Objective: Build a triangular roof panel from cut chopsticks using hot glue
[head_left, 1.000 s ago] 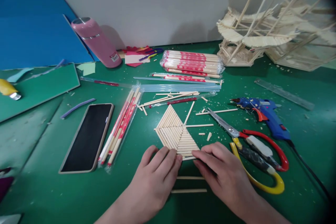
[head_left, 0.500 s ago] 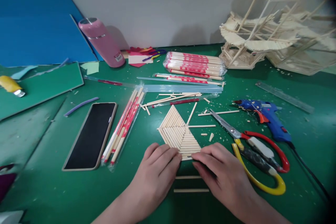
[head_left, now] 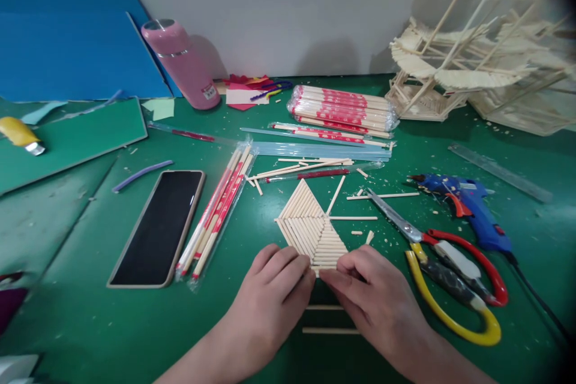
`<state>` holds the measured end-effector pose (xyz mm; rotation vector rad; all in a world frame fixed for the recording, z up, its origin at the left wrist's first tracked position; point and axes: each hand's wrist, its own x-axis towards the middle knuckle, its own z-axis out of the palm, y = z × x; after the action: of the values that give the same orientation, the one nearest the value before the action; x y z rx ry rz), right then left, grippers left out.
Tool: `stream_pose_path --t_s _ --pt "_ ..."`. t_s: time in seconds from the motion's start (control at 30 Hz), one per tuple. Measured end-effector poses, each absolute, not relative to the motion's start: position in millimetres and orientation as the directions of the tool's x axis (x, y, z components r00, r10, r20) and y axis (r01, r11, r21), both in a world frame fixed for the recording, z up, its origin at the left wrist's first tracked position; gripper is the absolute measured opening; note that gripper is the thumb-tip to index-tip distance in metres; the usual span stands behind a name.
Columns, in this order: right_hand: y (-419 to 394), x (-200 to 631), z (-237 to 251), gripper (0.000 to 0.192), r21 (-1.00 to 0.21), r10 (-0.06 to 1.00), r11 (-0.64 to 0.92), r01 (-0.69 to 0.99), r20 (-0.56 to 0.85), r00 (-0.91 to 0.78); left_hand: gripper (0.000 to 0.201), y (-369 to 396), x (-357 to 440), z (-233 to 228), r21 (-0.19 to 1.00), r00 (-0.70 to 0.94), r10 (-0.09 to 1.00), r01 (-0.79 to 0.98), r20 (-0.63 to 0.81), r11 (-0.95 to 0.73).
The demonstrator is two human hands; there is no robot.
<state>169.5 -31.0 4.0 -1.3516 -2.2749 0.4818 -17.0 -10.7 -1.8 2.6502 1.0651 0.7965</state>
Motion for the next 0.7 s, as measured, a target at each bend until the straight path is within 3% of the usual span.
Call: stream_pose_path --t_s 0.27,0.7 --pt "-30.3 168.0 4.8 0.017 -0.512 0.882 0.470 0.719 0.236 -0.409 0.012 -11.6 -13.8 -2.2 0.446 0.551 0.733 0.581 0.399 -0.680" --pt "-31.6 169.9 2.7 0.018 -0.563 0.889 0.439 0.700 0.160 -0.428 0.019 -10.5 -20.5 -3.2 0.359 0.638 0.638 0.528 0.431 -0.770"
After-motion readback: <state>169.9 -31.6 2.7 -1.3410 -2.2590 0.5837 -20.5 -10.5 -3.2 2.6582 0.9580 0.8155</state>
